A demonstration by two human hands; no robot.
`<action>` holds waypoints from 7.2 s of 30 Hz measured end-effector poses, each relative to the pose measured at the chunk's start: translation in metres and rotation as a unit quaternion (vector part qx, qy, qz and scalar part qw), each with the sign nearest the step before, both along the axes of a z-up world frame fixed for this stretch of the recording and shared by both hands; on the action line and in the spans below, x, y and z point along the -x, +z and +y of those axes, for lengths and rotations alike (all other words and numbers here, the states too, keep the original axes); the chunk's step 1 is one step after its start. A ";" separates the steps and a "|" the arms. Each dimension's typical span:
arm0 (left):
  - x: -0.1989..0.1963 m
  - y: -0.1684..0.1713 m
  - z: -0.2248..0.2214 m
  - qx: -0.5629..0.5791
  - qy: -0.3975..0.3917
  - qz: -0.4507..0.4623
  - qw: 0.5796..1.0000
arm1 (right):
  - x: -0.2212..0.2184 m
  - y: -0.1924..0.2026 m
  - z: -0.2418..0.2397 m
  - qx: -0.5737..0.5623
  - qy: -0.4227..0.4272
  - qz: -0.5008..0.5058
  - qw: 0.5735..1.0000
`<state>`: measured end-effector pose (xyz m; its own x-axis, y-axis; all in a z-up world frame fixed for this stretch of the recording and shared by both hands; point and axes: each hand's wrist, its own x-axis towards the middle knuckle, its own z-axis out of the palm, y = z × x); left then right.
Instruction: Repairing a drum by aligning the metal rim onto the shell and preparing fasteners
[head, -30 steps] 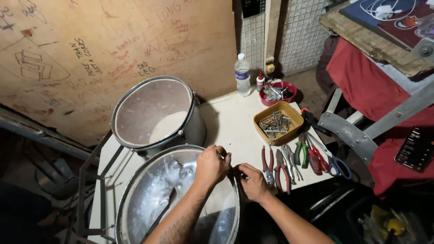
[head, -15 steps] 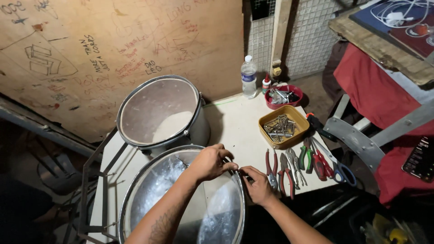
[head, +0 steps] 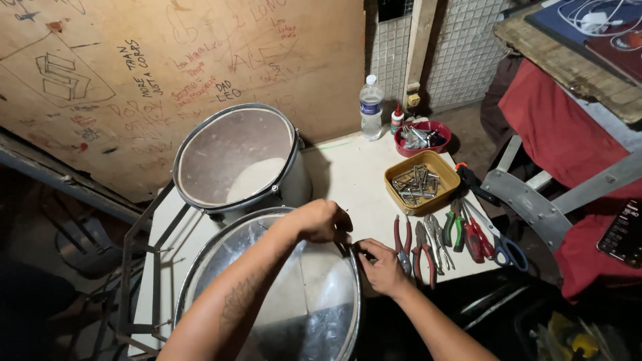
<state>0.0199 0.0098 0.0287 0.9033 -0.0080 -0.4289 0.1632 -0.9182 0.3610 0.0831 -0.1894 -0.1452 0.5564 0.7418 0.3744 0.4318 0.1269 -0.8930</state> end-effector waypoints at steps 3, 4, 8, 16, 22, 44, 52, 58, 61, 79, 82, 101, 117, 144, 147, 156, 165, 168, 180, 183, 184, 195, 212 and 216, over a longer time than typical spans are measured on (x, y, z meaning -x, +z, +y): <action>0.007 0.002 0.002 0.002 -0.013 -0.055 0.998 | 0.000 -0.003 0.000 0.003 -0.008 -0.029 1.000; 0.007 -0.016 0.007 0.001 -0.014 -0.055 0.998 | 0.000 0.006 0.000 0.001 -0.009 -0.029 1.000; 0.025 -0.036 -0.009 -0.077 -0.129 -0.298 0.942 | 0.010 0.039 -0.001 -0.024 0.006 -0.027 0.999; 0.067 -0.037 -0.034 -0.196 -0.077 -0.356 0.911 | 0.009 0.034 -0.001 -0.047 0.003 -0.012 0.999; 0.078 -0.053 -0.041 -0.142 0.000 -0.388 0.911 | 0.006 0.023 0.002 -0.042 -0.010 -0.019 0.999; 0.068 -0.048 -0.080 -0.128 0.123 -0.299 0.938 | -0.004 -0.003 -0.001 -0.037 0.005 0.006 0.999; 0.059 -0.024 -0.095 -0.084 0.193 -0.232 0.950 | -0.005 -0.006 -0.002 -0.022 0.012 0.026 0.999; 0.044 -0.024 -0.078 -0.039 0.215 -0.158 0.963 | -0.004 0.004 -0.003 -0.011 0.020 0.050 0.998; 0.037 -0.010 -0.088 -0.007 0.272 -0.141 0.952 | -0.005 0.004 -0.005 -0.012 0.028 0.038 0.999; 0.063 0.036 -0.084 0.116 0.206 -0.140 0.962 | 0.002 0.020 -0.009 -0.066 0.036 -0.014 0.997; 0.052 0.005 -0.075 0.098 0.192 -0.169 0.962 | 0.007 0.019 -0.010 -0.067 0.018 -0.030 0.997; 0.020 -0.047 -0.060 -0.032 0.412 -0.227 0.882 | 0.022 0.048 -0.007 -0.047 -0.021 -0.034 0.998; 0.059 -0.038 -0.038 -0.009 0.170 -0.281 0.944 | 0.013 0.014 -0.001 -0.048 -0.035 -0.073 0.996; 0.048 -0.036 -0.039 -0.144 0.048 -0.284 0.947 | 0.017 0.034 -0.010 -0.023 -0.021 -0.022 0.999; 0.048 -0.036 -0.043 -0.125 0.018 -0.342 0.931 | 0.015 0.034 -0.008 -0.030 -0.007 -0.010 0.999; 0.045 -0.038 -0.037 -0.067 0.092 -0.300 0.947 | 0.011 0.030 0.003 -0.069 -0.002 0.040 0.997; 0.059 -0.021 -0.048 0.109 0.274 -0.268 0.917 | -0.006 0.061 0.001 -0.092 0.000 0.069 0.993; 0.058 -0.010 -0.057 0.111 0.262 -0.255 0.924 | -0.010 0.067 0.008 -0.064 0.012 0.071 0.995; 0.061 0.018 -0.056 0.175 0.248 -0.240 0.922 | -0.024 0.031 0.004 0.015 -0.019 0.096 0.995; 0.062 0.007 -0.054 0.175 0.258 -0.258 0.914 | -0.011 0.020 0.008 -0.009 0.013 0.096 0.995; 0.062 0.005 -0.053 0.175 0.258 -0.257 0.915 | -0.009 0.022 0.008 -0.008 0.013 0.097 0.995; 0.064 -0.011 -0.051 0.146 0.237 -0.301 0.912 | -0.005 0.026 0.012 0.009 0.018 0.076 0.997; 0.067 -0.014 -0.048 0.150 0.178 -0.347 0.909 | -0.006 0.021 0.013 0.020 -0.004 0.090 0.996; 0.065 -0.014 -0.042 0.101 0.130 -0.377 0.911 | -0.008 0.014 0.014 -0.002 -0.011 0.090 0.996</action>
